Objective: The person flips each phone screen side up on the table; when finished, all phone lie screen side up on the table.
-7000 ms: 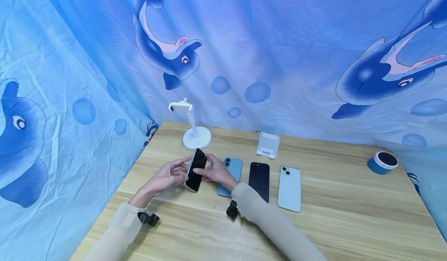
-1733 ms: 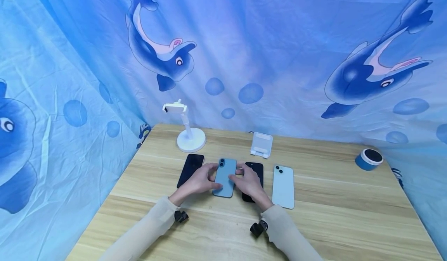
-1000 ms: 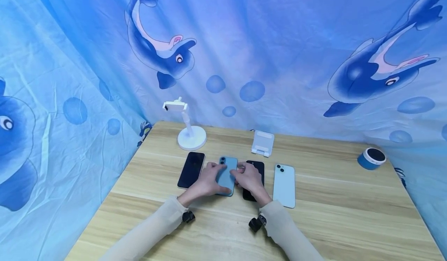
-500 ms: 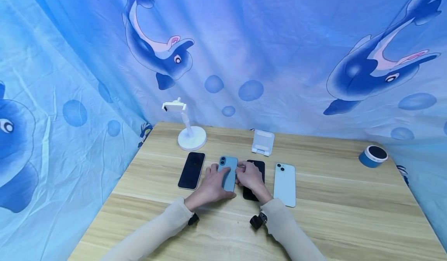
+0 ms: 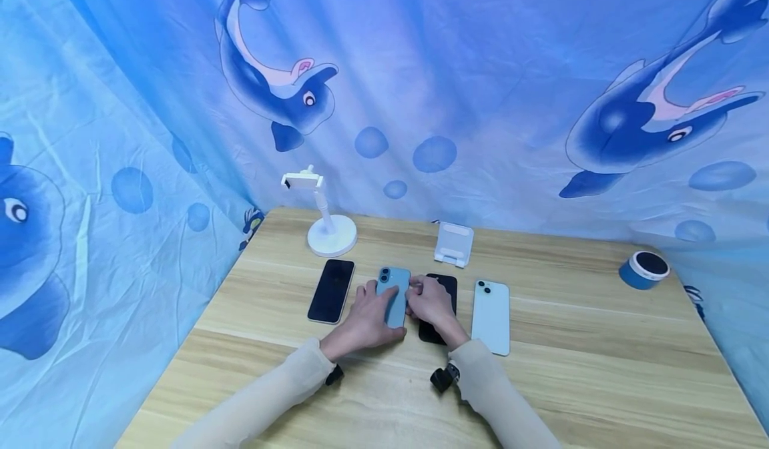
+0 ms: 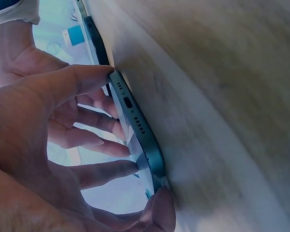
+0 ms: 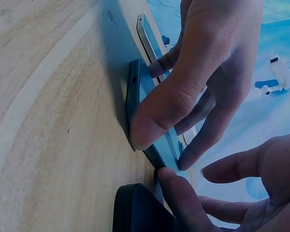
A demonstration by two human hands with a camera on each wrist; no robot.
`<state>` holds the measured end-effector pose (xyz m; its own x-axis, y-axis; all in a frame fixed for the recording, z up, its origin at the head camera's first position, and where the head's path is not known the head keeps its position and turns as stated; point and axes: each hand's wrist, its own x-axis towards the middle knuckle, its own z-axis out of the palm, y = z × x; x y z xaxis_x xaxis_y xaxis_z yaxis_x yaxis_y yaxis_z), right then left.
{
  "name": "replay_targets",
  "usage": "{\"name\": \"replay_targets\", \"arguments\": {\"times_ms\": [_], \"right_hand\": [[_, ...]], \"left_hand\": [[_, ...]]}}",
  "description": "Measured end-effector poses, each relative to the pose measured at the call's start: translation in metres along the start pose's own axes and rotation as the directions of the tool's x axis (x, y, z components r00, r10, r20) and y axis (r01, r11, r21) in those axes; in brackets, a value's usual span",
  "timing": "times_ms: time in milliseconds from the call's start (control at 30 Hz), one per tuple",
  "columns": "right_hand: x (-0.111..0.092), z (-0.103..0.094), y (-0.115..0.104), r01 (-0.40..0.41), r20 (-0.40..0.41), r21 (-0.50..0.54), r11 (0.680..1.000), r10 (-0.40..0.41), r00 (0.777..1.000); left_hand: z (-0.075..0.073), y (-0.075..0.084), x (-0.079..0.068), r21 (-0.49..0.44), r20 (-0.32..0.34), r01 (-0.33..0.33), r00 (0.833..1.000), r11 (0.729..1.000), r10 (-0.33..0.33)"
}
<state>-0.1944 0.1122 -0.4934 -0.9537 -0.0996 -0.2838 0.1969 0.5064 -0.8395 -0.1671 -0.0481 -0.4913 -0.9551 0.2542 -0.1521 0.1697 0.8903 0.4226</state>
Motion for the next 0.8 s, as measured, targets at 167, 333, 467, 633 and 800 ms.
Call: {"name": "replay_targets", "arguments": {"times_ms": [167, 333, 467, 633, 800], "right_hand": [[0.0008, -0.0006, 0.0014, 0.013, 0.003, -0.023, 1.0, -0.013, 1.0], [0.002, -0.0001, 0.0029, -0.001, -0.002, 0.004, 1.0, 0.001, 1.0], [0.0023, 0.0002, 0.0036, -0.002, -0.01, 0.033, 0.999, 0.003, 1.0], [0.001, 0.001, 0.0036, -0.006, -0.022, 0.051, 0.999, 0.007, 1.0], [0.0005, 0.0056, 0.0054, -0.006, -0.054, 0.041, 0.999, 0.009, 0.999]], "left_hand": [[0.0006, 0.0008, 0.0015, 0.009, -0.006, -0.001, 1.0, 1.0, 0.001], [-0.0001, 0.0005, 0.0017, -0.008, -0.01, -0.005, 1.0, 1.0, 0.005], [-0.0014, -0.0003, 0.0012, -0.017, -0.008, -0.016, 1.0, 1.0, 0.016], [-0.0051, -0.0013, 0.0006, -0.023, -0.01, -0.036, 0.999, 0.999, 0.036], [-0.006, -0.0024, 0.0006, -0.003, -0.012, -0.05, 0.999, 0.999, 0.05]]}}
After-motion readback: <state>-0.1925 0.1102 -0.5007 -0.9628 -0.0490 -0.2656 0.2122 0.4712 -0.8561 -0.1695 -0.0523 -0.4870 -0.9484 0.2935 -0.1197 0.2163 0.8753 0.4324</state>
